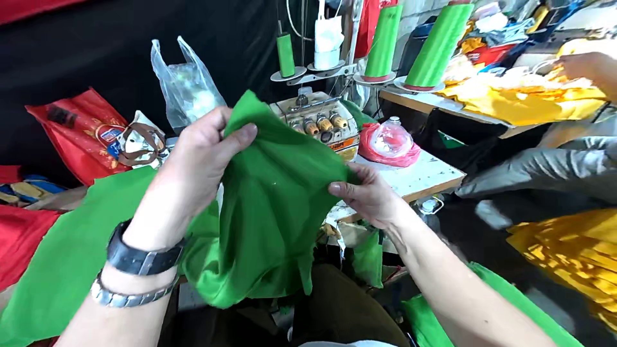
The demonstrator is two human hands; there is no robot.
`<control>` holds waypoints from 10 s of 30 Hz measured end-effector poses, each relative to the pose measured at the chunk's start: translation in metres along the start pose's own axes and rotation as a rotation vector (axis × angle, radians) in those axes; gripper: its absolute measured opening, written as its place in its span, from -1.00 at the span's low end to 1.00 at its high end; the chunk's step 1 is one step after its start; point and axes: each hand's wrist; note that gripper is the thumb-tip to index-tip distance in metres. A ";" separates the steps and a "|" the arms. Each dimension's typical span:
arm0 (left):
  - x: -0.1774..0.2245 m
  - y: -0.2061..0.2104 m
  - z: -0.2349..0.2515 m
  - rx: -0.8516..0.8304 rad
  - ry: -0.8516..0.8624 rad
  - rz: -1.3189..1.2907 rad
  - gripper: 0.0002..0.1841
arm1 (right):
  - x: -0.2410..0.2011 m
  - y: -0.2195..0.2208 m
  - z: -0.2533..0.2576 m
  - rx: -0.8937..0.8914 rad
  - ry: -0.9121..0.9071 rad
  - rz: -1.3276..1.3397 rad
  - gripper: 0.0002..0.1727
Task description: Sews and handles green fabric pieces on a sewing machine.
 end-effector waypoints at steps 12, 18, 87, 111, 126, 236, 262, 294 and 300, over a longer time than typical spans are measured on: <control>-0.010 -0.020 -0.012 0.020 0.136 0.016 -0.75 | -0.016 -0.004 0.004 0.057 -0.162 0.076 -0.64; -0.037 -0.023 -0.021 0.054 0.073 -0.034 -0.67 | -0.019 0.011 0.002 0.144 -0.193 -0.003 -0.71; -0.124 0.008 0.020 -0.217 -0.245 0.114 -0.82 | 0.062 0.033 0.069 0.077 0.058 -0.167 -0.95; -0.129 -0.014 0.040 -0.132 -0.008 0.236 -0.89 | 0.088 0.039 0.037 -0.060 0.044 -0.341 -0.51; -0.152 0.041 0.039 -0.015 -0.044 0.513 -0.85 | 0.112 0.023 -0.018 -0.095 0.035 -0.301 -0.91; -0.148 0.085 -0.056 0.031 -0.765 -0.313 -0.74 | 0.100 0.024 -0.043 0.117 0.185 -0.368 -0.65; -0.175 0.089 -0.070 0.405 0.200 0.809 -0.53 | 0.123 0.019 -0.053 0.060 0.121 -0.285 -0.84; -0.157 0.059 0.017 0.204 0.085 0.887 -0.53 | 0.099 0.015 0.023 0.200 0.014 -0.331 -0.78; -0.171 0.088 -0.034 0.187 0.138 0.995 -0.34 | 0.103 0.019 0.006 0.206 -0.002 -0.278 -0.83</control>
Point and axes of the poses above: each hand's wrist, its own z-axis towards the middle knuckle, its own y-axis out of the palm, x = y × z, and after that the axes turned 3 degrees about z, right-handed
